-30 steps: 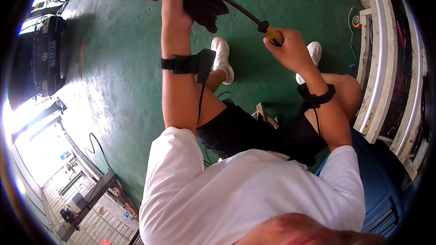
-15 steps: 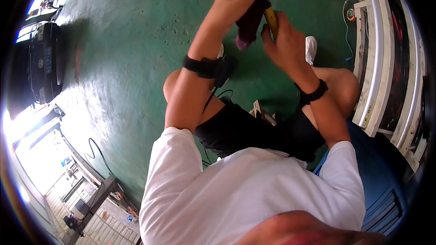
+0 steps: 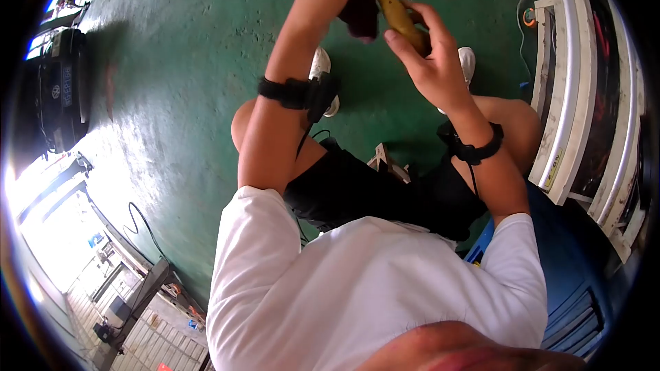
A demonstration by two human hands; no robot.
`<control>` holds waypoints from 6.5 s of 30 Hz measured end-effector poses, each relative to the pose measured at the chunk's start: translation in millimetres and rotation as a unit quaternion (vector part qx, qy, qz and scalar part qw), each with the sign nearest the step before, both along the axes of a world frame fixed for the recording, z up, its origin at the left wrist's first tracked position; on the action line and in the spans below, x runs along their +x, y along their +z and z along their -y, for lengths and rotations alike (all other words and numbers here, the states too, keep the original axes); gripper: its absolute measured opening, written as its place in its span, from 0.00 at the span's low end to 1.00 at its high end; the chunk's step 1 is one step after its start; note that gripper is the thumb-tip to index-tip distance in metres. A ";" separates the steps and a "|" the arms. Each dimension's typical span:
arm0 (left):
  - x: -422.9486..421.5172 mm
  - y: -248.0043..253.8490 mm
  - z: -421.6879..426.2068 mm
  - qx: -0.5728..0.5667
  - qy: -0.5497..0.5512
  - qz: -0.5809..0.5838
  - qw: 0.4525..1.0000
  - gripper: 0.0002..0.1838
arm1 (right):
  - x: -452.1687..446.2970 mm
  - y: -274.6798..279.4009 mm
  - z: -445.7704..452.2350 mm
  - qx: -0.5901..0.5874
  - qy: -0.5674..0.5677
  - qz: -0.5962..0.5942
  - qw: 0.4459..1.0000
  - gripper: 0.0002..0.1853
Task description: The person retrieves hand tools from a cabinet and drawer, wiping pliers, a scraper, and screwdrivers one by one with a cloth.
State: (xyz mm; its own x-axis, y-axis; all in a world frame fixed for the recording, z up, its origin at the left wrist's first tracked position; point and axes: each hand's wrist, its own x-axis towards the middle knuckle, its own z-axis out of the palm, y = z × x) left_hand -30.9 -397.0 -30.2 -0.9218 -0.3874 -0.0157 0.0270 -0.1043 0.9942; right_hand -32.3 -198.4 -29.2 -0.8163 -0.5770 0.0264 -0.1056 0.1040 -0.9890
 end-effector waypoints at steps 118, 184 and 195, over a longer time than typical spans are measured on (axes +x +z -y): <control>21.8 35.9 43.8 0.114 -0.099 -0.158 0.976 0.35 | -31.8 -35.5 22.7 -0.039 0.084 -0.192 0.977 0.28; 17.2 33.2 17.7 0.339 0.223 -0.189 0.894 0.29 | -13.0 -36.9 28.4 0.162 0.018 -0.368 0.916 0.44; 16.1 50.8 17.6 0.330 0.229 -0.181 0.898 0.34 | -44.5 -65.4 33.3 -0.093 -0.082 -0.331 0.936 0.25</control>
